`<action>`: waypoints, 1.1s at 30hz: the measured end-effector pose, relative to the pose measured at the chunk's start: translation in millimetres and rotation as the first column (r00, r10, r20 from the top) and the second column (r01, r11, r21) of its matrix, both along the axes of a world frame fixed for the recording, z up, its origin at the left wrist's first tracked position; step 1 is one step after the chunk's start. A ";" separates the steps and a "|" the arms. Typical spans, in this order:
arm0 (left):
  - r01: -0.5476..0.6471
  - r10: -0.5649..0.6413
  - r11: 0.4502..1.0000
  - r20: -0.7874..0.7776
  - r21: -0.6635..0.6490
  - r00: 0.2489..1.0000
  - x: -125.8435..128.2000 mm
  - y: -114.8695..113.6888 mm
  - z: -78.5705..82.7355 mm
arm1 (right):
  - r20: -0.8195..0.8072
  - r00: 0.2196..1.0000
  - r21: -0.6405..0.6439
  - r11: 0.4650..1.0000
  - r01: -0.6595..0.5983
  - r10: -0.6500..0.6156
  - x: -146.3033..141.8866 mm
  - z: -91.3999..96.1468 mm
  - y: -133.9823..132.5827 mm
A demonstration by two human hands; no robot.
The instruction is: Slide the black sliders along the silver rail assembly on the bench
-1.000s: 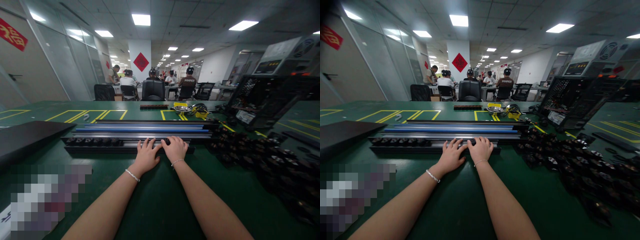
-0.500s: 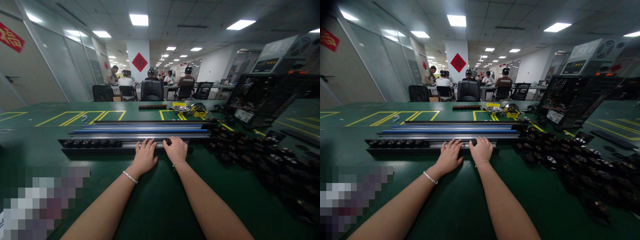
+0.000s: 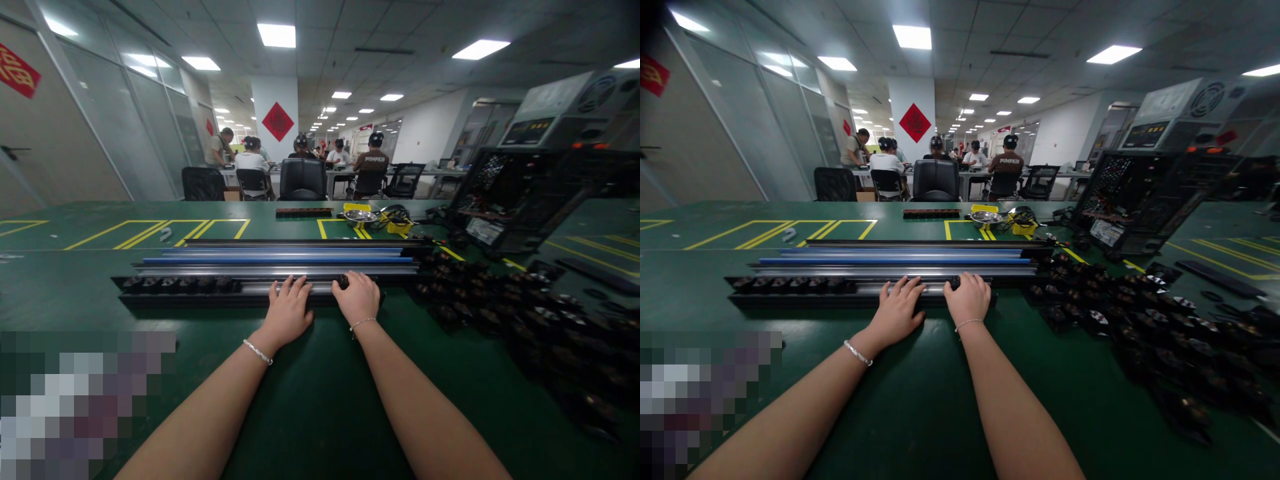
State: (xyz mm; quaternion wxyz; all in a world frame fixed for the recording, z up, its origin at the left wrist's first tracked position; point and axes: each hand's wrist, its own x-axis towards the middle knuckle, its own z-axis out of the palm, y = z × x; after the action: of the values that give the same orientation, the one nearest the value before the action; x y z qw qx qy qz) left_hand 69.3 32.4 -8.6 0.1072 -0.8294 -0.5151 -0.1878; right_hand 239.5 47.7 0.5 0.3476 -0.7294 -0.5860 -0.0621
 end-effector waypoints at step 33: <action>0.007 -0.007 1.000 -0.005 -0.013 1.000 -1.7 0.0 1.8 | -0.096 0.988 -0.069 0.991 0.118 -0.125 36.7 4.4 -4.2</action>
State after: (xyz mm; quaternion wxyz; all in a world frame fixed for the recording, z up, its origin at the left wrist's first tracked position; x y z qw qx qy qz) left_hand 67.7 32.5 -6.8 0.1022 -0.8324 -0.5130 -0.1829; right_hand 276.1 43.6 4.8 0.3488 -0.7765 -0.5240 -0.0283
